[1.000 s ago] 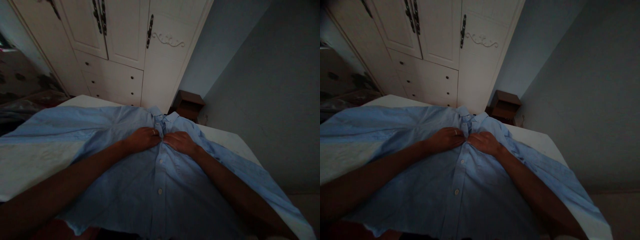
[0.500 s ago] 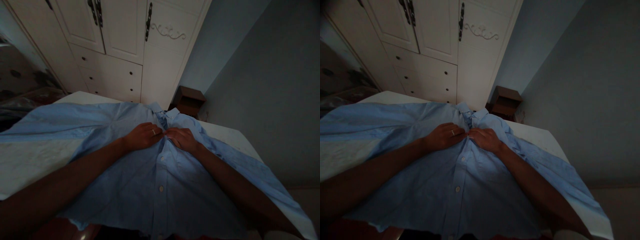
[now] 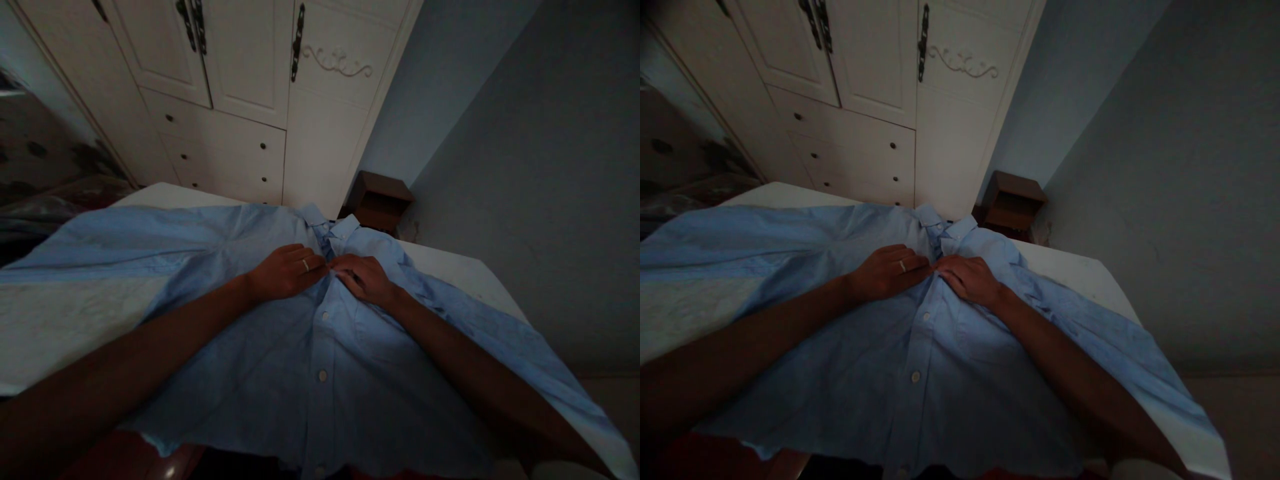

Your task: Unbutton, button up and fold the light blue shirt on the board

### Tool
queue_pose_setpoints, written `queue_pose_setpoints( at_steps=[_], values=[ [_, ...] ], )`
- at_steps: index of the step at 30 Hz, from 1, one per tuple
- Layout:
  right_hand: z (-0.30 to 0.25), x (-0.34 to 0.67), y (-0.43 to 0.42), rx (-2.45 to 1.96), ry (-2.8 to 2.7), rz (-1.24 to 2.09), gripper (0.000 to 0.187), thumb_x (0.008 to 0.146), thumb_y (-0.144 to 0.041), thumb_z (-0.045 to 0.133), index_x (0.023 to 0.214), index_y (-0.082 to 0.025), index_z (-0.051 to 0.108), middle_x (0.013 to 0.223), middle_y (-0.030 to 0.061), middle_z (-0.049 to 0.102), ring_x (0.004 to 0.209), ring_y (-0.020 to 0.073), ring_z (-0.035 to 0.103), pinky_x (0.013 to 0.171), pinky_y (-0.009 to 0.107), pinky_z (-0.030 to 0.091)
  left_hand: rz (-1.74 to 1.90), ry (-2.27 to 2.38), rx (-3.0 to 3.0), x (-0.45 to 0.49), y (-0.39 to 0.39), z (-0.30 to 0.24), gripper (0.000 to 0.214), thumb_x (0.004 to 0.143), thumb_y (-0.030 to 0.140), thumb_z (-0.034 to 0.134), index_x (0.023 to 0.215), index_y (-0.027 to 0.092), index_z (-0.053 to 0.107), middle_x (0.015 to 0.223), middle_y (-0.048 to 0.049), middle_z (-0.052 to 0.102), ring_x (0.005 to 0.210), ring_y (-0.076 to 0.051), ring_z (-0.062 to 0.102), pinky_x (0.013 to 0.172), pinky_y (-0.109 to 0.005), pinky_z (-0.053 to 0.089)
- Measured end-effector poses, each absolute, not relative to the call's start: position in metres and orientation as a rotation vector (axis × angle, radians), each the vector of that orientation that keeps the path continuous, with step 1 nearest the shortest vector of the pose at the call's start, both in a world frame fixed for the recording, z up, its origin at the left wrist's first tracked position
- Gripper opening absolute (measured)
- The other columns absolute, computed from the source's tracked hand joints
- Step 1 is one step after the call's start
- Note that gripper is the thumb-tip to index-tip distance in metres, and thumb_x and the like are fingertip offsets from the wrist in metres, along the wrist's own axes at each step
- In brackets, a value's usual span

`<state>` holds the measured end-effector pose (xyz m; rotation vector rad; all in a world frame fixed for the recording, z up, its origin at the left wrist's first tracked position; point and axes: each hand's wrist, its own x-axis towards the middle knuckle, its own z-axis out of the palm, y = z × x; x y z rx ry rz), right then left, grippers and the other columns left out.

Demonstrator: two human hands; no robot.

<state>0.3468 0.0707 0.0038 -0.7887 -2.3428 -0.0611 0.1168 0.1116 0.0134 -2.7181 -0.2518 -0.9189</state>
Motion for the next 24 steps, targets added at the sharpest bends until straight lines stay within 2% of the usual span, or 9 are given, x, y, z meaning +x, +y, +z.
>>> queue_pose_setpoints(
  at_steps=[7,11,24],
  values=[
    [0.008,0.341,0.068,-0.781,-2.252,0.041,0.007,0.093,-0.022,0.052,0.095,-0.021,0.059,0.096,0.0049,0.073,0.077,0.0120,0.069,0.067,0.022,0.054,-1.028,-0.264,-2.704,0.113,0.118,0.009,0.022,0.097,0.026,0.047,0.097,0.020,0.068,0.092,-0.0045,0.073,0.080,-0.013,0.066,0.071,-0.026,0.051],
    [0.007,0.340,0.067,-0.758,-2.226,0.080,0.004,0.092,-0.022,0.054,0.093,-0.021,0.059,0.096,0.0045,0.073,0.072,0.0107,0.068,0.064,0.022,0.053,-0.958,-0.383,-2.818,0.111,0.118,0.009,0.028,0.098,0.029,0.044,0.095,0.022,0.071,0.093,-0.0039,0.073,0.083,-0.013,0.067,0.075,-0.026,0.051],
    [0.008,0.339,0.068,-0.741,-2.246,0.010,0.008,0.092,-0.023,0.056,0.095,-0.021,0.063,0.093,0.0044,0.075,0.082,0.0127,0.071,0.069,0.023,0.058,-0.902,-0.659,-3.024,0.121,0.106,0.010,0.024,0.097,0.026,0.045,0.092,0.014,0.065,0.093,-0.0076,0.069,0.086,-0.017,0.064,0.080,-0.030,0.051]
  ],
)
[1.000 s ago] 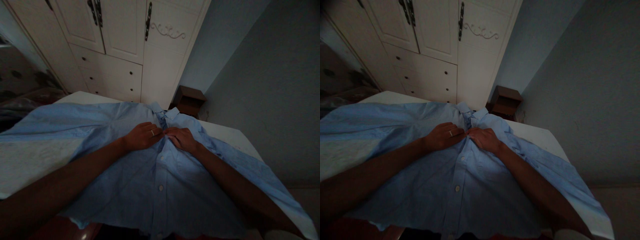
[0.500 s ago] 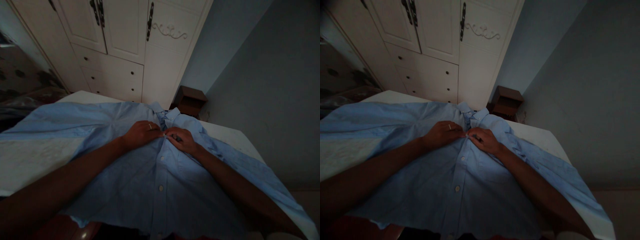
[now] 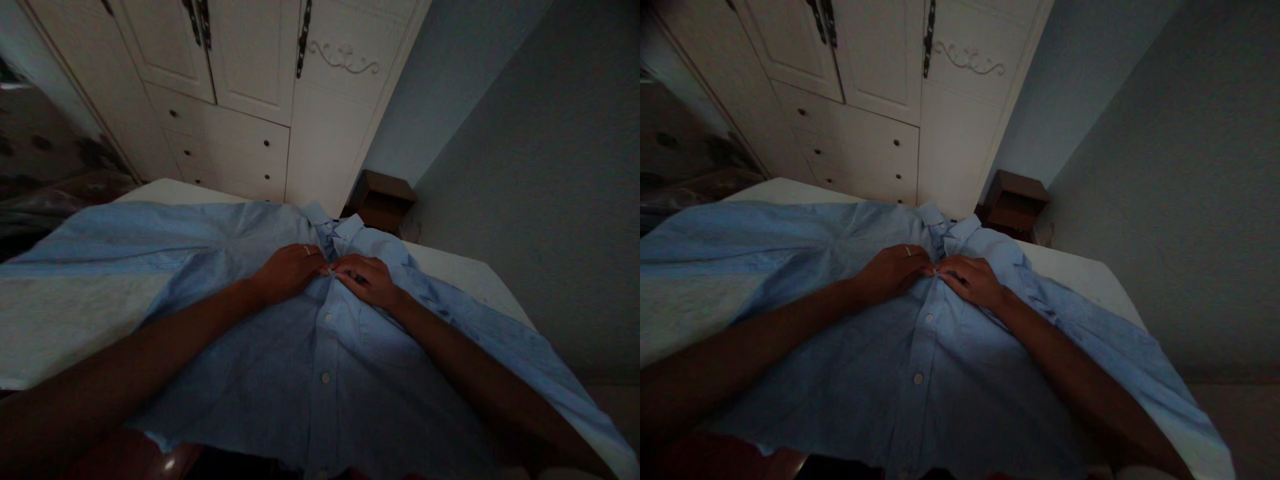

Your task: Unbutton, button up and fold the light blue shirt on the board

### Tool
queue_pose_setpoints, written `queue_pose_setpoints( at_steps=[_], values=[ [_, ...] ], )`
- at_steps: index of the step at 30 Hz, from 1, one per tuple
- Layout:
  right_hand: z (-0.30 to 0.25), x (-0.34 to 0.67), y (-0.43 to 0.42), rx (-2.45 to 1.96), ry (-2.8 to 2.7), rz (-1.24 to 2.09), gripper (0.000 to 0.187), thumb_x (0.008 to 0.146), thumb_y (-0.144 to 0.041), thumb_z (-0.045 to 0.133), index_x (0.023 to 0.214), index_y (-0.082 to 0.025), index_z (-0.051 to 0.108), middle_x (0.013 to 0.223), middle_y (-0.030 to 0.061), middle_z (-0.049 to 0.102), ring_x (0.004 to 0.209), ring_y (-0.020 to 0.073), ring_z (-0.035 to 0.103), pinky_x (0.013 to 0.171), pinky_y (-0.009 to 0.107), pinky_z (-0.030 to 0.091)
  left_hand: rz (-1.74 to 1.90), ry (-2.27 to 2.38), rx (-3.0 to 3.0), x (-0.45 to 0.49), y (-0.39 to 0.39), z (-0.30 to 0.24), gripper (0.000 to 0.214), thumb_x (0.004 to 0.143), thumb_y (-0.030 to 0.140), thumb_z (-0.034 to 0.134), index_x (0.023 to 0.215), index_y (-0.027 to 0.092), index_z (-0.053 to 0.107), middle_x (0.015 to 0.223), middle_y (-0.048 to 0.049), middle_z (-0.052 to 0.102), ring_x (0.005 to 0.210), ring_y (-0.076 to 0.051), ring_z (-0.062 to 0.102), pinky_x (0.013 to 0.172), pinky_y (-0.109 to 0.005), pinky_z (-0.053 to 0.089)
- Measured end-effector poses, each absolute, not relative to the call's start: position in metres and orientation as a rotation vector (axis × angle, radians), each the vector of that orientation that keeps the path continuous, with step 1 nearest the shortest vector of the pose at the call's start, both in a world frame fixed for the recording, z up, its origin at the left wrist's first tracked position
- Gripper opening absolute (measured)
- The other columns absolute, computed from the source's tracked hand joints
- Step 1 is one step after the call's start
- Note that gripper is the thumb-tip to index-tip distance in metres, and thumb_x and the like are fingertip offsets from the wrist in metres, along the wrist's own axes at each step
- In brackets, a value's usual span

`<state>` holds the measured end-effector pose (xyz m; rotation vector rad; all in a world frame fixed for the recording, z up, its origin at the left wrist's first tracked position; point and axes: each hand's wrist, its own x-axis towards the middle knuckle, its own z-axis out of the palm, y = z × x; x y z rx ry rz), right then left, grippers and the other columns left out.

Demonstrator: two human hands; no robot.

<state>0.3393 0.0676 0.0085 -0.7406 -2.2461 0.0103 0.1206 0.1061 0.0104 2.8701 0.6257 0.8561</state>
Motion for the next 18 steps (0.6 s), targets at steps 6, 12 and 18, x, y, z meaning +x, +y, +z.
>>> queue_pose_setpoints(
  at_steps=[6,12,18],
  values=[
    [0.0075,0.3398,0.0664,-0.707,-2.258,-0.089,0.006,0.091,-0.020,0.058,0.095,-0.022,0.063,0.100,0.0040,0.076,0.084,0.0126,0.073,0.066,0.020,0.057,0.810,0.734,2.807,0.1230,0.1025,0.0109,0.021,0.096,0.023,0.045,0.091,0.015,0.065,0.092,-0.0072,0.068,0.085,-0.017,0.064,0.080,-0.031,0.051],
    [0.0054,0.3404,0.0666,-0.676,-2.299,-0.224,0.008,0.090,-0.020,0.060,0.096,-0.021,0.065,0.091,0.0025,0.077,0.078,0.0137,0.074,0.067,0.021,0.058,0.883,0.748,2.740,0.1280,0.0977,0.0106,0.021,0.095,0.019,0.044,0.093,0.015,0.064,0.097,-0.0080,0.068,0.090,-0.018,0.063,0.083,-0.031,0.051],
    [0.0056,0.3393,0.0668,-0.797,-2.278,-0.048,0.011,0.092,-0.023,0.056,0.090,-0.022,0.067,0.089,0.0020,0.076,0.072,0.0113,0.071,0.063,0.020,0.056,0.817,0.761,2.610,0.1258,0.0958,0.0155,0.024,0.096,0.025,0.041,0.098,0.015,0.063,0.099,-0.0078,0.068,0.090,-0.018,0.064,0.084,-0.033,0.050]
  ],
)
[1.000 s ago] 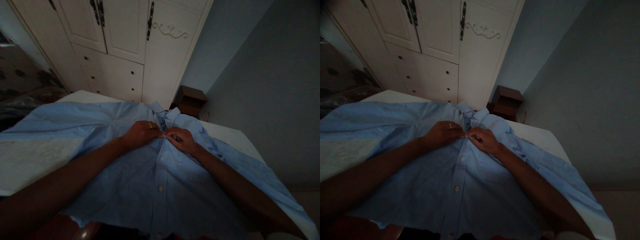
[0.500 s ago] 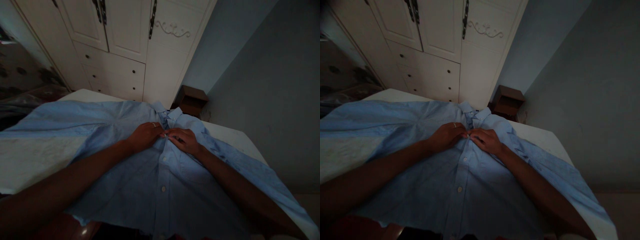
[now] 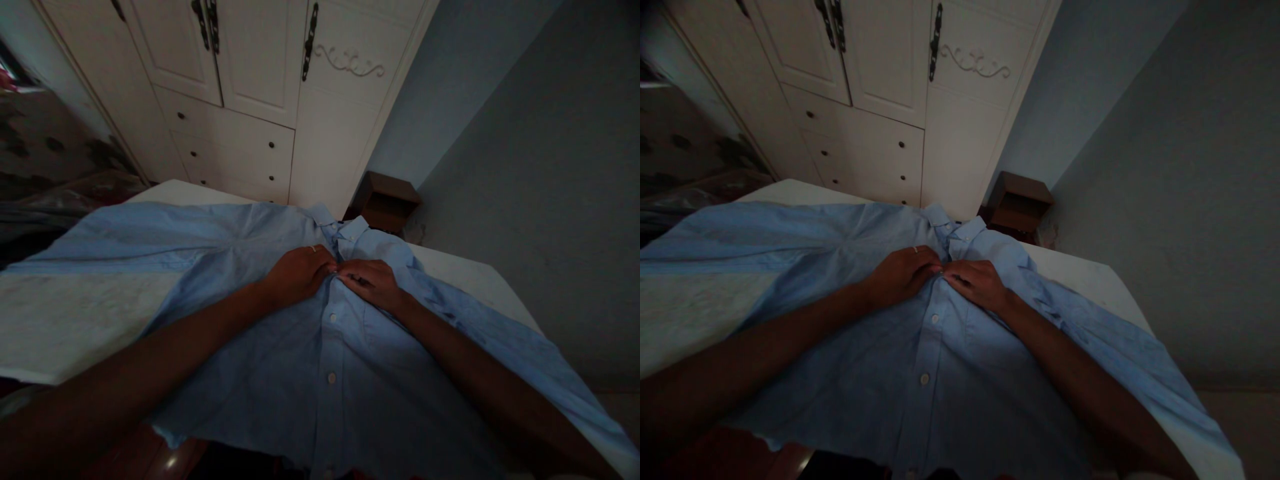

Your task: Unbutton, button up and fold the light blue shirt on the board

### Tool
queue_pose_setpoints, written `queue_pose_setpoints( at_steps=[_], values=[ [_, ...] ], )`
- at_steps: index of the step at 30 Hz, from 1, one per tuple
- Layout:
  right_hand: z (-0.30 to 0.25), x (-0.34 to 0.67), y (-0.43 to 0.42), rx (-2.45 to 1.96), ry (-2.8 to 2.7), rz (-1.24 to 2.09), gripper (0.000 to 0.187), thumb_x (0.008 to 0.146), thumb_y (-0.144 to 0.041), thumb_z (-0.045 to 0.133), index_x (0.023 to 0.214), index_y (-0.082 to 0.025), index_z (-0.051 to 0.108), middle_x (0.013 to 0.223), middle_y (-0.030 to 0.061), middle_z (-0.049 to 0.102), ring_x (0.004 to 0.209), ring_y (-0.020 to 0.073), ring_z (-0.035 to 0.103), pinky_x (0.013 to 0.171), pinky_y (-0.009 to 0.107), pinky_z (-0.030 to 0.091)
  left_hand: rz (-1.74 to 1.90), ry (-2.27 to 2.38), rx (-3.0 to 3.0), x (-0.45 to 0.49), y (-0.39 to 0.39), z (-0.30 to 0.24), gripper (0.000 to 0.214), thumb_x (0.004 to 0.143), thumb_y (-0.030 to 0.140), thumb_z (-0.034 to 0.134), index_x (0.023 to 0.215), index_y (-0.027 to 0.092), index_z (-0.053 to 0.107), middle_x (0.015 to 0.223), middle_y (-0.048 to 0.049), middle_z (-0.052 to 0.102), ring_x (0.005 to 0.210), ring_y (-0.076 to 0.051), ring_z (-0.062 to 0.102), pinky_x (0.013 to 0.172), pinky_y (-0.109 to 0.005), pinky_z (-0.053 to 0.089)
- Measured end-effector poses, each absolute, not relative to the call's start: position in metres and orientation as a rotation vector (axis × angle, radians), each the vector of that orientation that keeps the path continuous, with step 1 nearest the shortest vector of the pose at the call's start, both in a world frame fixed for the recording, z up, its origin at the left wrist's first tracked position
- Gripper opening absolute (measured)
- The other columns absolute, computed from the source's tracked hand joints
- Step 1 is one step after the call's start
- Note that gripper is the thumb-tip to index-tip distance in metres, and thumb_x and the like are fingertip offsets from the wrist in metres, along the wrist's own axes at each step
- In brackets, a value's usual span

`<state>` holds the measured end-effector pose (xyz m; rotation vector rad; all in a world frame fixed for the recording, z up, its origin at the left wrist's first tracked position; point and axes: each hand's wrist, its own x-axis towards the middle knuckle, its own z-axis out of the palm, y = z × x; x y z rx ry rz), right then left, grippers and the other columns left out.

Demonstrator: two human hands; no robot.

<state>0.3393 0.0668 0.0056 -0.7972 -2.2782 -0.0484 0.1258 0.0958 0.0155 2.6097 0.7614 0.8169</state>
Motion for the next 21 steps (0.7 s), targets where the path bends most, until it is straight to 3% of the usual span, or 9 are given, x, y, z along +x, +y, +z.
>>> queue_pose_setpoints(
  at_steps=[7,14,21],
  values=[
    [0.004,0.339,0.068,-0.768,-2.286,-0.118,0.007,0.089,-0.020,0.058,0.091,-0.021,0.065,0.090,0.0026,0.077,0.069,0.0110,0.072,0.061,0.019,0.055,0.607,0.786,2.641,0.119,0.095,0.020,0.029,0.085,0.029,0.056,0.109,0.018,0.067,0.105,-0.0095,0.067,0.098,-0.023,0.063,0.090,-0.037,0.049],
    [0.005,0.337,0.068,-0.727,-2.310,-0.205,0.009,0.087,-0.017,0.059,0.092,-0.021,0.064,0.085,0.0013,0.077,0.064,0.0109,0.070,0.060,0.020,0.054,0.636,0.853,2.580,0.127,0.096,0.010,0.021,0.088,0.021,0.054,0.086,0.021,0.075,0.087,-0.0054,0.069,0.084,-0.018,0.063,0.079,-0.031,0.049],
    [0.008,0.338,0.067,-0.773,-2.194,0.036,0.004,0.088,-0.022,0.062,0.091,-0.022,0.065,0.089,0.0015,0.076,0.058,0.0077,0.065,0.060,0.019,0.053,0.857,0.788,2.491,0.126,0.095,0.007,0.019,0.088,0.021,0.056,0.086,0.021,0.075,0.084,-0.0036,0.069,0.079,-0.016,0.062,0.071,-0.027,0.048]
  ],
)
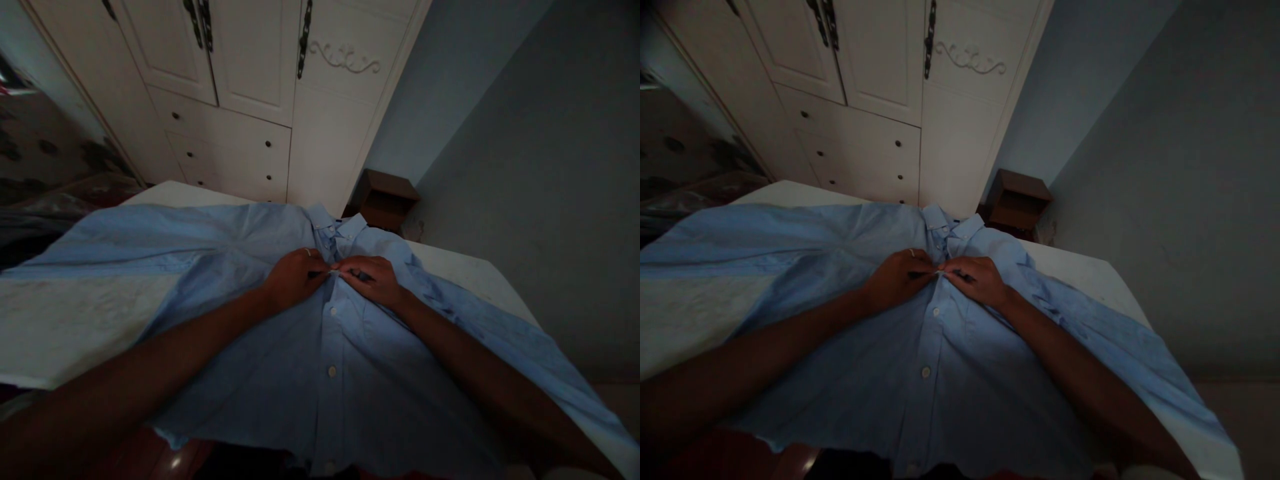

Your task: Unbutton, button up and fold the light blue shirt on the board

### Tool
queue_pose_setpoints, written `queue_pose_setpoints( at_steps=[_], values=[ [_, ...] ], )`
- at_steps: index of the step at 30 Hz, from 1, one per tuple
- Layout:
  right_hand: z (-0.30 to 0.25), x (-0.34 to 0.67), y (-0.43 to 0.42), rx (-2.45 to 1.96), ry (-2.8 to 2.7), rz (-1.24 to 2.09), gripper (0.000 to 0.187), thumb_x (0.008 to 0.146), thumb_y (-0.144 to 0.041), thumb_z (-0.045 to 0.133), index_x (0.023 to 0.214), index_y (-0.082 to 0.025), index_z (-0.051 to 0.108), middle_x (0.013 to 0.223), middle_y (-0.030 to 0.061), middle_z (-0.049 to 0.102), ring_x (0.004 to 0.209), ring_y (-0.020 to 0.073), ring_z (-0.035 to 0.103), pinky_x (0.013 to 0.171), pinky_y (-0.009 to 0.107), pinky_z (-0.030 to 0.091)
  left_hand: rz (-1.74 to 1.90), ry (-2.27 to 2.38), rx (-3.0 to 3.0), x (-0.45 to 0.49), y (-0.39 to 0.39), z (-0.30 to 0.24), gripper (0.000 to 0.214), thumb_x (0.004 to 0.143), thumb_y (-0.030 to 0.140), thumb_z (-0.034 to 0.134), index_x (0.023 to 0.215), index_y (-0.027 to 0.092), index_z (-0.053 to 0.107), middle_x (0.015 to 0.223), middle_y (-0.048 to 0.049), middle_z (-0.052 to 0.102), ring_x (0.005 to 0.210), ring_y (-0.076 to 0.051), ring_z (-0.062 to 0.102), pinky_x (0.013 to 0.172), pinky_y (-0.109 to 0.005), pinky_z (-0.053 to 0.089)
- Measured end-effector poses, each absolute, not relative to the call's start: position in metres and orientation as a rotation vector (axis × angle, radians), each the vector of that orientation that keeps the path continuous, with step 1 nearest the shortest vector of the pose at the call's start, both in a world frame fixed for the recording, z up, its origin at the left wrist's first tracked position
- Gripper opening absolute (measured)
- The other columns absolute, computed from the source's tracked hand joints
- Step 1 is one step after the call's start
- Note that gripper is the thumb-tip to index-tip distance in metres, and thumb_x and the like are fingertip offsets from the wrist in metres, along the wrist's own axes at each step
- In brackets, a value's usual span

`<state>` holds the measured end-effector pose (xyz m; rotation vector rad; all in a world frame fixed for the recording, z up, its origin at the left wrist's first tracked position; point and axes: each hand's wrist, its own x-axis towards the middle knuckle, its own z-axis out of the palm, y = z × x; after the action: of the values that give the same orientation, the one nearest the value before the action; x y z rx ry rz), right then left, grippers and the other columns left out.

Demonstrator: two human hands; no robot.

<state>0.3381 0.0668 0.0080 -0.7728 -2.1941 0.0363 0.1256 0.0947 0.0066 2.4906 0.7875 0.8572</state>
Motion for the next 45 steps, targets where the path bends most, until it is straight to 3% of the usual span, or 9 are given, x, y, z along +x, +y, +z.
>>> queue_pose_setpoints(
  at_steps=[12,20,29,36,45],
  values=[
    [0.007,0.341,0.064,-0.802,-2.117,0.184,0.003,0.086,-0.024,0.063,0.087,-0.022,0.066,0.094,0.0032,0.076,0.059,0.0098,0.065,0.060,0.022,0.054,0.920,0.691,2.907,0.121,0.094,0.007,0.028,0.093,0.022,0.046,0.094,0.021,0.074,0.091,-0.0071,0.070,0.081,-0.019,0.061,0.074,-0.033,0.046],
    [0.006,0.338,0.064,-0.880,-2.087,0.190,0.008,0.088,-0.027,0.063,0.087,-0.023,0.070,0.093,0.0022,0.076,0.083,0.0154,0.072,0.077,0.029,0.059,0.928,0.801,2.746,0.128,0.088,0.006,0.025,0.090,0.018,0.049,0.093,0.017,0.074,0.093,-0.0083,0.069,0.087,-0.018,0.063,0.079,-0.031,0.051],
    [0.007,0.339,0.064,-0.851,-2.179,0.023,0.009,0.089,-0.022,0.060,0.089,-0.023,0.069,0.092,0.0021,0.076,0.083,0.0147,0.073,0.076,0.027,0.060,0.880,0.799,2.579,0.130,0.086,0.012,0.027,0.088,0.024,0.046,0.091,0.017,0.072,0.092,-0.0077,0.069,0.088,-0.019,0.063,0.083,-0.033,0.052],
    [0.007,0.340,0.064,-0.836,-2.203,-0.009,0.009,0.089,-0.024,0.059,0.088,-0.022,0.068,0.090,0.0039,0.076,0.081,0.0149,0.072,0.075,0.027,0.059,0.754,0.810,2.694,0.128,0.085,0.017,0.039,0.086,0.048,0.055,0.102,0.014,0.066,0.100,-0.0107,0.066,0.096,-0.023,0.062,0.088,-0.037,0.050],
    [0.006,0.342,0.065,-0.913,-2.152,0.195,0.012,0.090,-0.030,0.060,0.088,-0.024,0.070,0.085,0.0009,0.075,0.076,0.0138,0.071,0.071,0.025,0.058,0.715,0.818,2.651,0.130,0.087,0.012,0.029,0.093,0.035,0.047,0.094,0.017,0.068,0.096,-0.0080,0.065,0.090,-0.020,0.062,0.082,-0.033,0.050]
  ],
)
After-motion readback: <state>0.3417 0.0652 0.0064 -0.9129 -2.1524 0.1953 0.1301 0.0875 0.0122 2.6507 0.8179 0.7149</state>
